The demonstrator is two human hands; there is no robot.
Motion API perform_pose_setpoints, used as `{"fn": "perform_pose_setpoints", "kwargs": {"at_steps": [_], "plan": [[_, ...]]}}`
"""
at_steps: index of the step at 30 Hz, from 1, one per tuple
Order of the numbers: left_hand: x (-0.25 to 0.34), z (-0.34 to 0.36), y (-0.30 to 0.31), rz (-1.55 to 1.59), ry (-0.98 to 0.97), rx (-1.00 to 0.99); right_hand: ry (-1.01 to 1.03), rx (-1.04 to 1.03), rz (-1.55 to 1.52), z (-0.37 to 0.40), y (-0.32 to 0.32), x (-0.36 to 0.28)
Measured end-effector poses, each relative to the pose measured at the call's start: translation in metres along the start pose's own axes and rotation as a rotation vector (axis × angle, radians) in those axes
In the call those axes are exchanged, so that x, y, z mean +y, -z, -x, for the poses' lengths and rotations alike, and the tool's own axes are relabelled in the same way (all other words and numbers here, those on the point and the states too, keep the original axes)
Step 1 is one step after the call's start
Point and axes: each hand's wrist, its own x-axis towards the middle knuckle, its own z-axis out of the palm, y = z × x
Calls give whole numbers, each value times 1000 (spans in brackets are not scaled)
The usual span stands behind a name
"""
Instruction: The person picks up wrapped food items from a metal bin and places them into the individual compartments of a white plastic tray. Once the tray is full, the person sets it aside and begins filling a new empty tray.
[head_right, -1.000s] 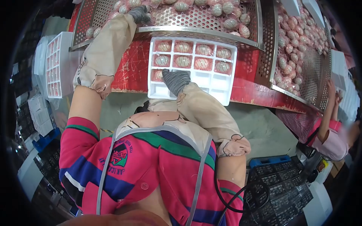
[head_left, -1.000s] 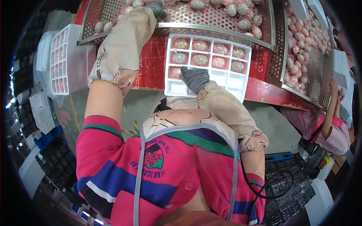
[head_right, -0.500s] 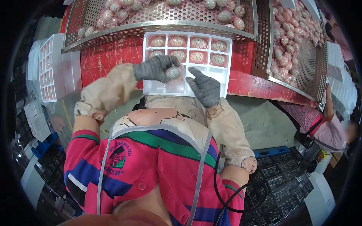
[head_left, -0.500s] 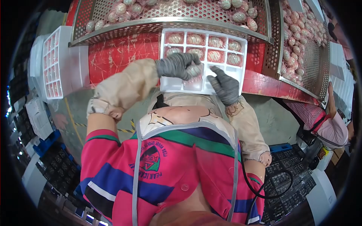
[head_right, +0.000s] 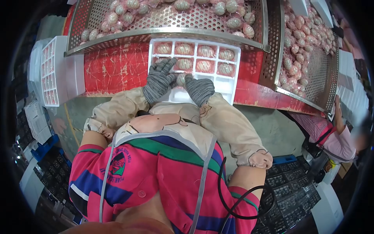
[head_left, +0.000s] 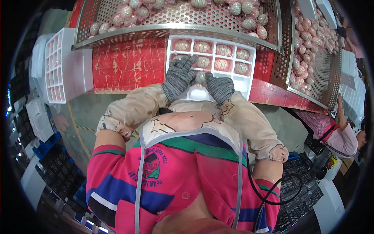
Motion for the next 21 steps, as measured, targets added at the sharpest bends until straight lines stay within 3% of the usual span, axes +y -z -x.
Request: {"fn": "perform_pose_setpoints", "kwargs": {"at_steps": [4, 6, 7, 8, 9, 11, 13, 15, 18, 21], "plan": [[3, -17, -4, -194, -51, -76, 60, 27, 104, -10, -29, 4], [7, -31, 13, 76, -47, -82, 60, 14, 76, -12, -20, 2], [-4, -50, 20, -7, -190, 240, 26, -55, 63, -16, -18, 1], [-17, -80, 26, -15, -126, 332, -9, -128, 48, -18, -19, 2], [-31, -112, 34, -20, -54, 418, 10, -50, -11, -20, -35, 8], [-50, -176, 64, -23, 239, 155, 6, -73, -38, -15, -26, 6], [-126, -236, 9, -249, 104, -72, -37, -116, -59, -20, -19, 6], [-123, -266, 10, -242, 224, -303, -57, -133, -93, -16, -8, 2], [-115, -287, 16, -109, 292, -284, -84, -101, -155, -11, 7, 2], [-84, -274, 49, 327, 423, -55, -155, 67, -302, 15, -1, 11]]}}
